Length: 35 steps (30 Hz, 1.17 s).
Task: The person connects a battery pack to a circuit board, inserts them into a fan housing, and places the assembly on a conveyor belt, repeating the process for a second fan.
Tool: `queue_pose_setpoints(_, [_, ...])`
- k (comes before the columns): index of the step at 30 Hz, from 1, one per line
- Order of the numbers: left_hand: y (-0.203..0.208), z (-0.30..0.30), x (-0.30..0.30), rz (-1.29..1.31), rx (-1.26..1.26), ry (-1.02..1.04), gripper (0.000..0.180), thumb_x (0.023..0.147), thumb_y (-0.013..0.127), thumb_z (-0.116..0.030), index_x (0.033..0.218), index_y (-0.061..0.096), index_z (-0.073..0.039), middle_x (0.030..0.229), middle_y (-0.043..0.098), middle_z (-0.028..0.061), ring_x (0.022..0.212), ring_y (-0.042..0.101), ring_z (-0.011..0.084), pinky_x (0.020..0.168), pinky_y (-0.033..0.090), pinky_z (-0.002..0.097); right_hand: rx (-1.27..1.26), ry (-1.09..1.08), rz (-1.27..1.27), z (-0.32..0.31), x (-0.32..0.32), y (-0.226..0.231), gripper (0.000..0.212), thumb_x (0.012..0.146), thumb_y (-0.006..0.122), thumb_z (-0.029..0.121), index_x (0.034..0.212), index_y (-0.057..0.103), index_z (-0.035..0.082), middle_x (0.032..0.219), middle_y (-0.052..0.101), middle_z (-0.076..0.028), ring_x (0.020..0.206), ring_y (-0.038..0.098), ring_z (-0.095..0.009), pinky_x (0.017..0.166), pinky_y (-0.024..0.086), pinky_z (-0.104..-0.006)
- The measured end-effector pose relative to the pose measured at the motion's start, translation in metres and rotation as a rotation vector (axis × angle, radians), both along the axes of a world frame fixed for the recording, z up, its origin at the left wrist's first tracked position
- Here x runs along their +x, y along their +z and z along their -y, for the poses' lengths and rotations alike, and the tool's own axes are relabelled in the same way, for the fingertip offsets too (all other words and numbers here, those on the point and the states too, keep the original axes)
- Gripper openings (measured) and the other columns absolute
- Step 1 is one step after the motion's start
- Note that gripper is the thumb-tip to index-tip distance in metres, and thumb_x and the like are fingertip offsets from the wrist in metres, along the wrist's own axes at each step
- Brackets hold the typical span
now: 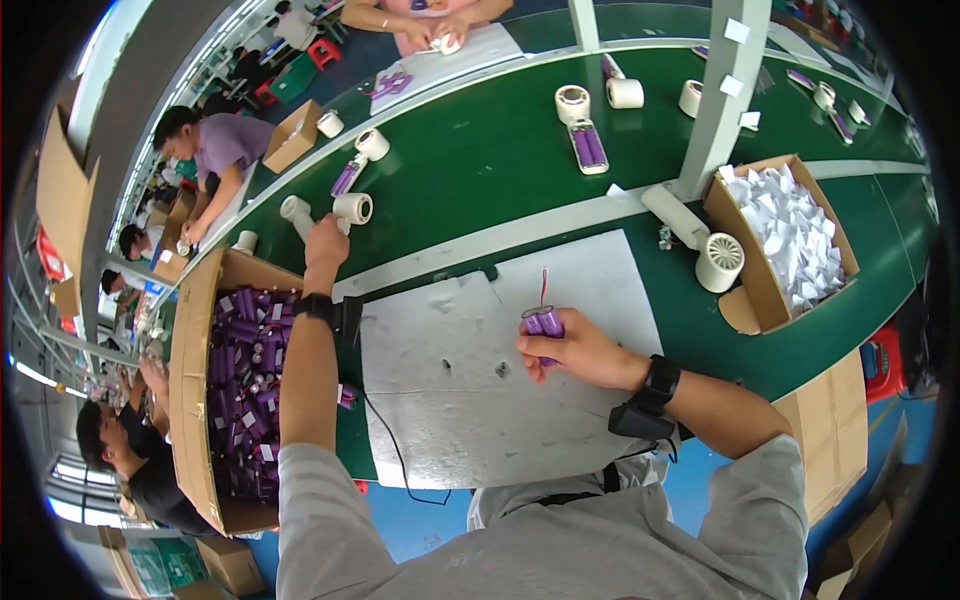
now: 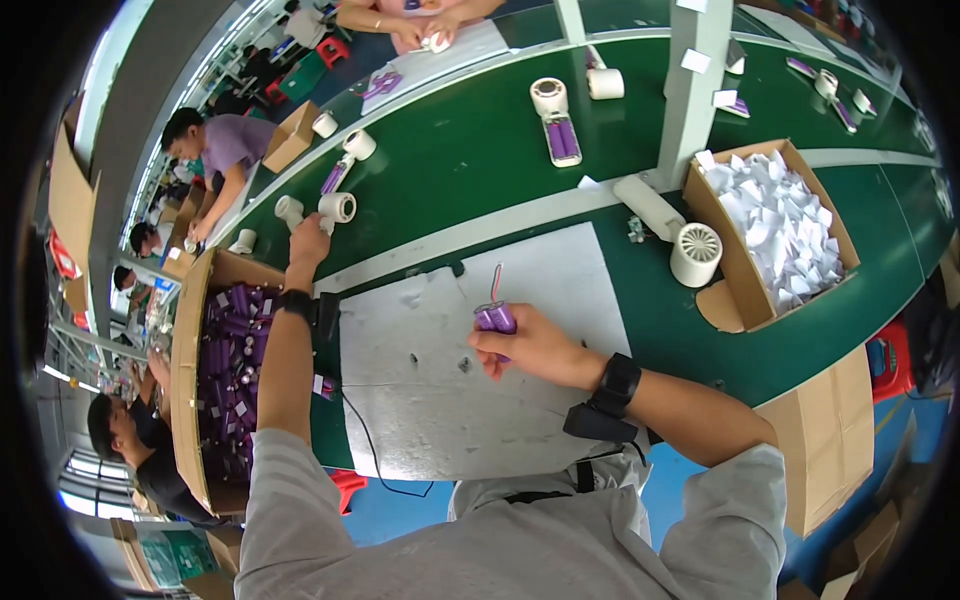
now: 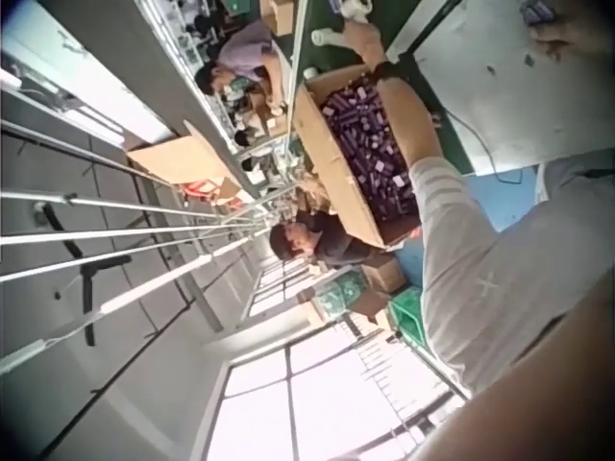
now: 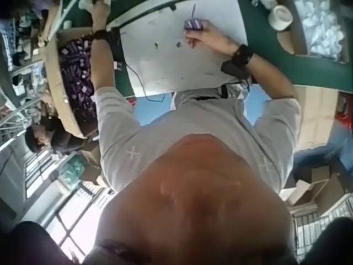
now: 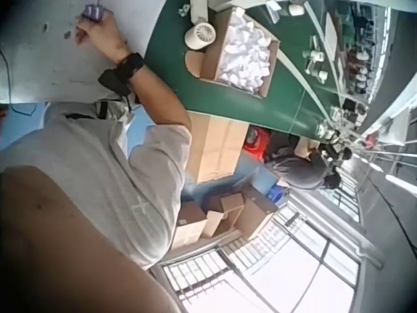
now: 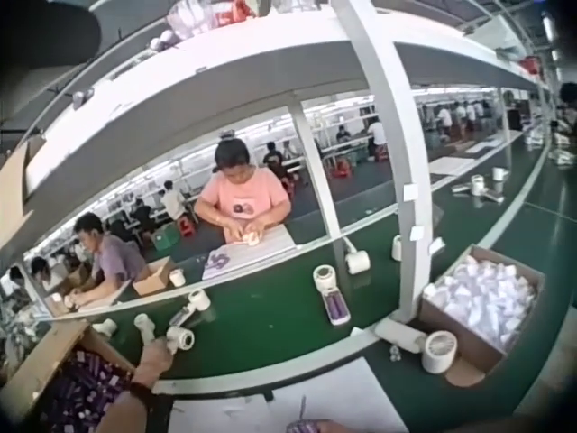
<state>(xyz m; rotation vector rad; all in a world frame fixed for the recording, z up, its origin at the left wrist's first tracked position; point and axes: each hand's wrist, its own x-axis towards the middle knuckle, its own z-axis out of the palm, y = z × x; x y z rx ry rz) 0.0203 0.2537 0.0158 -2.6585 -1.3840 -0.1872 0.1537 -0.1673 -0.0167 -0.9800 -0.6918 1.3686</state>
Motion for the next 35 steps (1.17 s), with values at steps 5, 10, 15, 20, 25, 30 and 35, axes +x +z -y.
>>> queue_pose_setpoints(5, [0.014,0.121,0.017,0.653,-0.94,-0.337,0.028,0.09,0.061,-0.014,0.116,0.059,-0.003,0.096,0.068,0.0088,0.081,0.067,0.0196,0.071,0.053,0.031,-0.003,-0.18,0.234,0.005,-0.008,0.01,0.017,0.09,0.067,0.015,0.096,0.056,0.003,0.077,0.06,-0.004,0.069,0.06,-0.012,0.061,0.05,-0.0284])
queue_pose_setpoints(10, [0.002,0.285,0.004,1.118,-1.449,-0.155,0.038,0.092,0.062,-0.013,0.126,0.051,0.0,0.103,0.064,0.0071,0.081,0.064,0.0141,0.072,0.052,0.0278,0.055,-0.336,0.657,0.005,-0.01,0.011,0.028,0.085,0.074,0.019,0.099,0.057,0.001,0.077,0.061,-0.003,0.067,0.056,-0.009,0.06,0.047,-0.0269])
queue_pose_setpoints(15, [-0.023,0.295,0.008,1.006,-1.307,-0.335,0.042,0.092,0.064,-0.015,0.129,0.05,-0.001,0.104,0.064,0.0077,0.085,0.062,0.0136,0.076,0.051,0.0271,0.105,-0.376,0.71,0.0,-0.004,0.016,0.034,0.081,0.077,0.02,0.101,0.058,-0.001,0.075,0.06,-0.003,0.064,0.052,-0.009,0.058,0.044,-0.0262])
queue_pose_setpoints(20, [-0.015,0.282,0.006,0.765,-1.105,-0.505,0.045,0.081,0.075,-0.014,0.121,0.057,-0.002,0.089,0.066,0.0061,0.072,0.061,0.0086,0.064,0.05,0.0237,-0.042,-0.369,0.823,-0.002,-0.001,0.023,0.026,0.077,0.071,0.007,0.099,0.058,-0.001,0.068,0.057,-0.006,0.059,0.048,-0.012,0.058,0.044,-0.0278])
queue_pose_setpoints(25, [-0.019,0.285,-0.001,0.802,-1.007,-0.443,0.041,0.076,0.077,-0.008,0.112,0.059,-0.002,0.08,0.065,0.0048,0.066,0.06,0.0067,0.058,0.048,0.0223,0.041,-0.414,1.123,-0.005,-0.003,0.01,0.025,0.074,0.067,0.001,0.098,0.059,0.001,0.075,0.059,-0.011,0.061,0.053,-0.02,0.061,0.047,-0.0295])
queue_pose_setpoints(30, [-0.026,0.279,-0.006,1.013,-1.305,-0.398,0.035,0.078,0.076,-0.008,0.108,0.059,-0.003,0.077,0.063,0.0041,0.065,0.059,0.0065,0.056,0.047,0.0227,-0.016,-0.371,1.181,-0.003,-0.008,0.014,0.024,0.074,0.067,0.001,0.096,0.059,0.001,0.082,0.06,-0.012,0.067,0.057,-0.024,0.064,0.049,-0.0311])
queue_pose_setpoints(35, [-0.027,0.287,-0.002,1.141,-1.212,-0.432,0.034,0.08,0.075,-0.007,0.11,0.059,-0.005,0.077,0.063,0.0038,0.069,0.06,0.007,0.059,0.047,0.0213,0.015,-0.356,1.287,-0.003,-0.011,0.013,0.022,0.075,0.067,0.001,0.095,0.058,0.002,0.083,0.06,-0.012,0.07,0.059,-0.025,0.066,0.05,-0.0318])
